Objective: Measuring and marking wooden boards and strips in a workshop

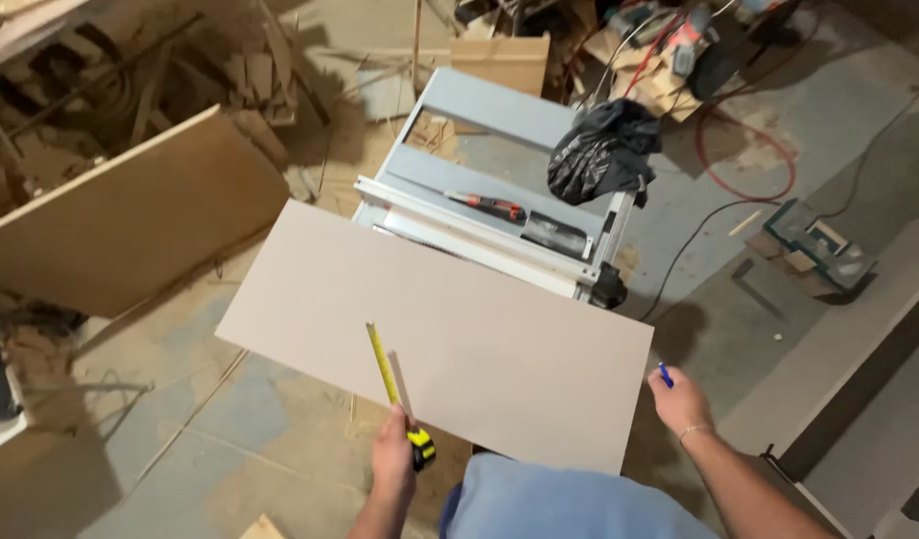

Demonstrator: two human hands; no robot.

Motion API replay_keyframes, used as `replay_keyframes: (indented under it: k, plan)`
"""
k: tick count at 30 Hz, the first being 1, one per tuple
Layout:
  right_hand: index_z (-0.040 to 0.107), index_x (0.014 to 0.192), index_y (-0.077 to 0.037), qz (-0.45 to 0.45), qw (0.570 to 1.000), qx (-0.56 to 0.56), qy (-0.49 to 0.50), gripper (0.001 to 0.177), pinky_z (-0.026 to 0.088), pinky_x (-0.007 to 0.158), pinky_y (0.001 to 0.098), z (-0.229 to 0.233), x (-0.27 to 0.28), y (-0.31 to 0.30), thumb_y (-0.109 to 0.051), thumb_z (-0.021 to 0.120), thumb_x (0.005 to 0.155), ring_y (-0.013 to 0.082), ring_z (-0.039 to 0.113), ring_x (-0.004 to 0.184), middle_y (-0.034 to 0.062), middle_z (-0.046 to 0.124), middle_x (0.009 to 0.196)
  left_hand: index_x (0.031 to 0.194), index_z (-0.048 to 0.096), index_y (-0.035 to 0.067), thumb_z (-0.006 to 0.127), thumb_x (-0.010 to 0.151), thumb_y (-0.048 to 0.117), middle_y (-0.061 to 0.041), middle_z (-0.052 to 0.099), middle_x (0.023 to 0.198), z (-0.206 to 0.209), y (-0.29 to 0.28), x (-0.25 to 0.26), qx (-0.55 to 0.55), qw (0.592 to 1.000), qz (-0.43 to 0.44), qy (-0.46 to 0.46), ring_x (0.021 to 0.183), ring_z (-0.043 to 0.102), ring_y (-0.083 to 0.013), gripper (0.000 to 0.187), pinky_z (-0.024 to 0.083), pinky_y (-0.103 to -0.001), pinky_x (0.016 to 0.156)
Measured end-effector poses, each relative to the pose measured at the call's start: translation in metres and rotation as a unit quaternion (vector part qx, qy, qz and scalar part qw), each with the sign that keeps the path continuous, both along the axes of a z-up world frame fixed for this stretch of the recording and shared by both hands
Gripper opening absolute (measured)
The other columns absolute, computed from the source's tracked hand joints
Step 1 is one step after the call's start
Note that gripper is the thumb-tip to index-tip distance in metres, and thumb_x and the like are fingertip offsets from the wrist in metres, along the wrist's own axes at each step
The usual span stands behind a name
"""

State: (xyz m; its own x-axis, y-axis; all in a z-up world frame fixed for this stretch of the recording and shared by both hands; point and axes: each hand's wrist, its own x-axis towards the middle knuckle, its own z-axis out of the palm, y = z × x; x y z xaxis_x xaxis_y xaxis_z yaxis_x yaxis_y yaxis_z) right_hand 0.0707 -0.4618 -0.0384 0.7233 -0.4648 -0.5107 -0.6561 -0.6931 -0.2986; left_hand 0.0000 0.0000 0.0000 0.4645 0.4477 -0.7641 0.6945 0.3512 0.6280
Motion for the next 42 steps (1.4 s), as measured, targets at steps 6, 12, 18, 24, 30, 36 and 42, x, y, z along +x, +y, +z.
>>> replay_keyframes:
  k: [6,12,18,24,30,36,42]
  plan:
    - [0.073,0.104,-0.011,0.016,0.998,0.062,-0.008,0.043,0.05,0.078,0.0356,0.027,0.002,-0.003,-0.043,0.044,0.103,0.0242,0.07,0.085,0.0014,0.082,0.097,0.073,0.062,0.007,0.053,0.101,0.037,-0.01,0.057,0.066,0.019,-0.02,-0.018,0.013,0.999,0.022,-0.039,0.057,0.052,-0.0206,0.043,0.043,-0.037,0.05]
    - [0.072,0.126,-0.028,0.178,0.983,-0.038,0.016,0.05,0.056,0.088,0.0395,0.011,0.049,-0.017,-0.059,0.049,0.094,0.0327,0.074,0.109,0.0057,0.079,0.119,0.07,0.064,0.004,0.058,0.1,0.038,-0.012,0.061,0.065,-0.042,-0.05,-0.057,0.051,0.993,0.077,-0.067,0.062,0.055,-0.0211,0.046,0.045,-0.036,0.06]
    - [0.069,0.117,-0.03,0.419,0.903,-0.015,-0.094,0.03,0.055,0.09,0.0469,0.012,0.08,-0.007,-0.032,0.057,0.09,0.0319,0.07,0.105,-0.0005,0.071,0.124,0.071,0.069,0.007,0.065,0.096,0.034,-0.005,0.062,0.062,-0.055,-0.132,-0.093,0.084,0.991,0.098,-0.023,0.059,0.056,-0.0155,0.037,0.044,-0.032,0.06]
    - [0.064,0.118,-0.031,0.514,0.857,0.005,-0.046,0.027,0.054,0.07,0.0446,0.029,0.083,-0.004,-0.042,0.052,0.097,0.032,0.071,0.082,0.0009,0.076,0.094,0.068,0.07,0.009,0.067,0.095,0.024,-0.005,0.066,0.063,-0.069,-0.255,-0.135,0.038,0.987,0.124,-0.097,0.063,0.056,-0.0149,0.031,0.044,-0.03,0.065]
    - [0.059,0.122,-0.038,0.56,0.818,-0.055,-0.124,0.031,0.052,0.06,0.0536,-0.011,0.1,0.017,-0.044,0.054,0.092,0.0387,0.072,0.076,0.0073,0.075,0.082,0.078,0.081,0.021,0.068,0.084,0.048,0.005,0.077,0.075,-0.076,-0.261,-0.149,0.06,0.997,-0.008,0.041,0.075,0.067,-0.0069,0.031,0.048,-0.022,0.076]
    - [0.045,0.144,-0.033,0.622,0.759,-0.068,-0.183,0.053,0.057,0.073,0.0513,-0.012,0.126,0.052,-0.039,0.056,0.093,0.0305,0.069,0.096,0.0017,0.07,0.111,0.075,0.074,0.021,0.069,0.083,0.041,0.003,0.07,0.068,-0.078,-0.243,-0.096,0.067,0.998,-0.006,0.017,0.069,0.064,-0.0081,0.022,0.047,-0.024,0.07]
    - [0.048,0.143,-0.031,0.641,0.743,-0.063,-0.183,0.053,0.057,0.074,0.0534,-0.002,0.134,0.052,-0.043,0.056,0.092,0.0326,0.07,0.098,0.003,0.069,0.117,0.099,0.057,0.024,0.051,0.094,0.041,-0.002,0.077,0.093,0.009,-0.247,-0.025,0.171,0.967,-0.176,0.076,0.092,0.069,-0.0277,0.019,0.049,-0.041,0.081]
